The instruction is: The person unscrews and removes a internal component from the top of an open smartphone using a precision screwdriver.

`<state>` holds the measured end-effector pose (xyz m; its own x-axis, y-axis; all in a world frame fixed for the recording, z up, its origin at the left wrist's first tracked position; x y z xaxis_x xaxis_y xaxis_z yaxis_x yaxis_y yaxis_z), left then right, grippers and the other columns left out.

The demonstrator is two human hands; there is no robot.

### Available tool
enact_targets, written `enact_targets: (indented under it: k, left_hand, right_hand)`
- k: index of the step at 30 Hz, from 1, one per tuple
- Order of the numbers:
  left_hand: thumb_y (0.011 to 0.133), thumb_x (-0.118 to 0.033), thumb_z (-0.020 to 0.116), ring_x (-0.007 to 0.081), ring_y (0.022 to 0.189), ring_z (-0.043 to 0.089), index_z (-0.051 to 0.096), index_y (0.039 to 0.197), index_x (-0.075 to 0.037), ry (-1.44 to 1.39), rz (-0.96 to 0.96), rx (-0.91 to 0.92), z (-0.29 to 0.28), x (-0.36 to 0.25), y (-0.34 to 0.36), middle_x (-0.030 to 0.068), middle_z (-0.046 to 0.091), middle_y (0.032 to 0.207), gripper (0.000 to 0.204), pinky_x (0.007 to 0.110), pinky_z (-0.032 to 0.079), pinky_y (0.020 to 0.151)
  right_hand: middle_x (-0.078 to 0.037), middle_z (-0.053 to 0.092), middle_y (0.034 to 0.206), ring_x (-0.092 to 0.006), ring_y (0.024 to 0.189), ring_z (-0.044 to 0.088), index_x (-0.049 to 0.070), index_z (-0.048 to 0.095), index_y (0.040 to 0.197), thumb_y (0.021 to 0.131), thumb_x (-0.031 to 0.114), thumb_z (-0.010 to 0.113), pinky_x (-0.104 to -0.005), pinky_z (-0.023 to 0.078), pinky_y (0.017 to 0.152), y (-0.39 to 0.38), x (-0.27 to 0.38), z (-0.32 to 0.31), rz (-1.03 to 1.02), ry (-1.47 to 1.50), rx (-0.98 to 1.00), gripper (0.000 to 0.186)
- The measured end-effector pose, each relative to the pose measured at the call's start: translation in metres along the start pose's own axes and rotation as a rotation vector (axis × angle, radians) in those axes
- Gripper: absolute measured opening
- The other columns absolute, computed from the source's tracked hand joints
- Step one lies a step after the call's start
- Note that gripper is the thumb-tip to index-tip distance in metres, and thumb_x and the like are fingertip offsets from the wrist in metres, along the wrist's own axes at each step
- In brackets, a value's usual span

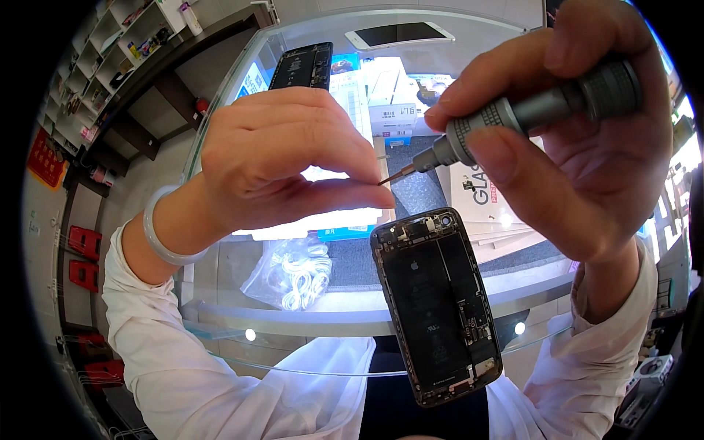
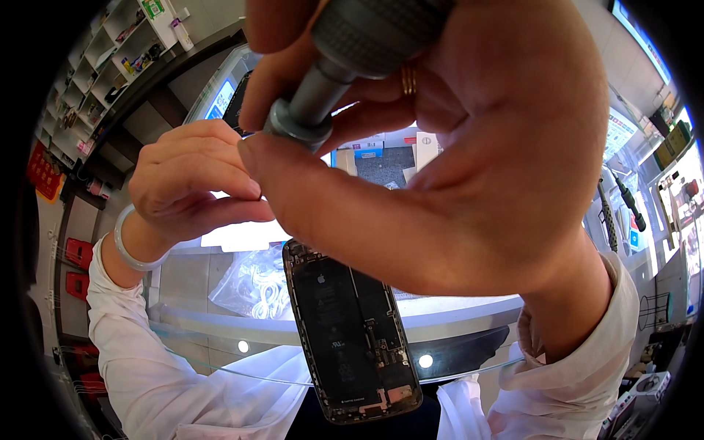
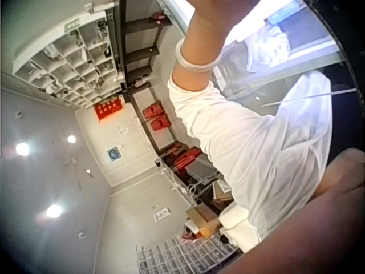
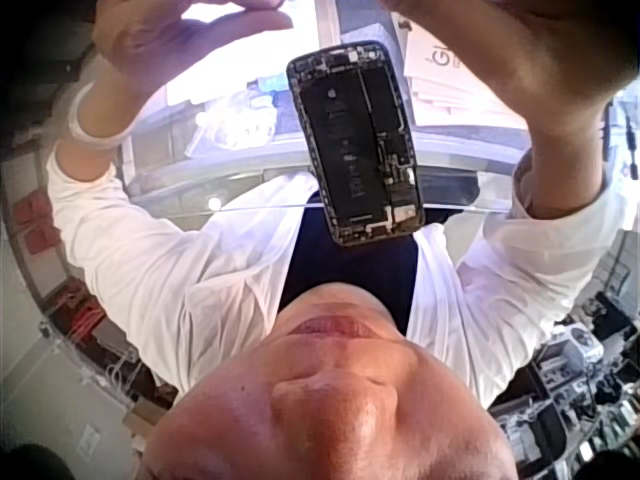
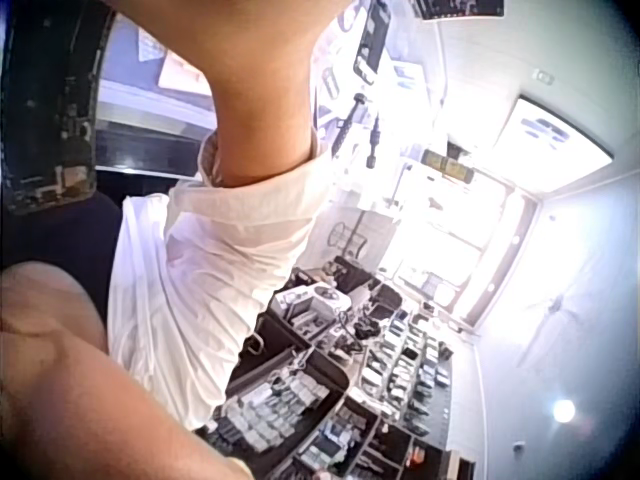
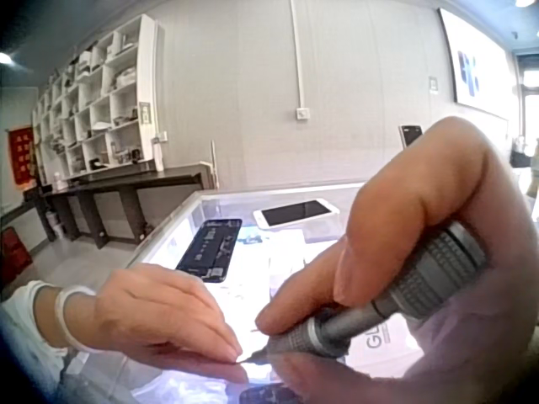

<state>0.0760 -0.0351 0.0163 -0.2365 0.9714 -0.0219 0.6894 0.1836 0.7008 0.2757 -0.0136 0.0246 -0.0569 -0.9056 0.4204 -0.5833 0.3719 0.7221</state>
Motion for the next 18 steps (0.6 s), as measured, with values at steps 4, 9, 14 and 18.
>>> enact_targets:
  k: [4, 9, 14, 18]
  left_hand:
    - [0.067, -0.009, 0.090, 0.0170, 0.065, 0.066, 0.073, 0.082, -0.004, -0.001, -0.009, 0.006, -0.0003, -0.0005, 0.0008, 0.0052, 0.069, 0.073, 0.023, 0.025, 0.050, 0.054]
    - [0.067, -0.009, 0.090, 0.0172, 0.064, 0.065, 0.073, 0.082, -0.004, -0.005, -0.002, -0.009, -0.0004, -0.0008, 0.0014, 0.0049, 0.068, 0.072, 0.024, 0.025, 0.049, 0.054]
    - [0.066, -0.010, 0.091, 0.0175, 0.063, 0.065, 0.072, 0.082, -0.004, 0.005, 0.006, -0.032, 0.0007, -0.0006, 0.0009, 0.0049, 0.068, 0.072, 0.025, 0.025, 0.049, 0.053]
    - [0.067, -0.012, 0.091, 0.0174, 0.062, 0.064, 0.071, 0.081, -0.004, 0.038, 0.032, -0.037, 0.0003, -0.0020, 0.0008, 0.0049, 0.068, 0.071, 0.025, 0.025, 0.049, 0.053]
  right_hand:
    - [-0.014, 0.065, 0.090, -0.0161, 0.083, 0.069, 0.003, 0.042, 0.105, 0.084, -0.005, 0.067, -0.0242, 0.058, 0.071, -0.0002, 0.0003, -0.0006, 0.000, 0.001, 0.000, 0.034]
    - [-0.014, 0.065, 0.091, -0.0162, 0.083, 0.069, 0.003, 0.042, 0.105, 0.084, -0.005, 0.067, -0.0241, 0.058, 0.071, -0.0005, 0.0005, -0.0004, -0.002, 0.001, -0.001, 0.034]
    - [-0.014, 0.065, 0.091, -0.0163, 0.083, 0.069, 0.003, 0.042, 0.105, 0.083, -0.006, 0.068, -0.0240, 0.058, 0.071, -0.0001, 0.0003, -0.0014, -0.001, -0.005, -0.001, 0.035]
    - [-0.014, 0.065, 0.091, -0.0164, 0.083, 0.069, 0.003, 0.042, 0.105, 0.082, -0.006, 0.068, -0.0240, 0.057, 0.071, 0.0005, 0.0004, -0.0021, -0.001, -0.006, 0.001, 0.035]
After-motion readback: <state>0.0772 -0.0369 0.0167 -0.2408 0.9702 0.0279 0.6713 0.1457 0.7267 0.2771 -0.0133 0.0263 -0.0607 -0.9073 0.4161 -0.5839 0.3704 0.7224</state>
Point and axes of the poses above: each hand's wrist, its own y-axis towards the middle knuckle, its own z-axis out of the palm, x = y × z, the point moved 5 cm from there along y, towards the middle knuckle
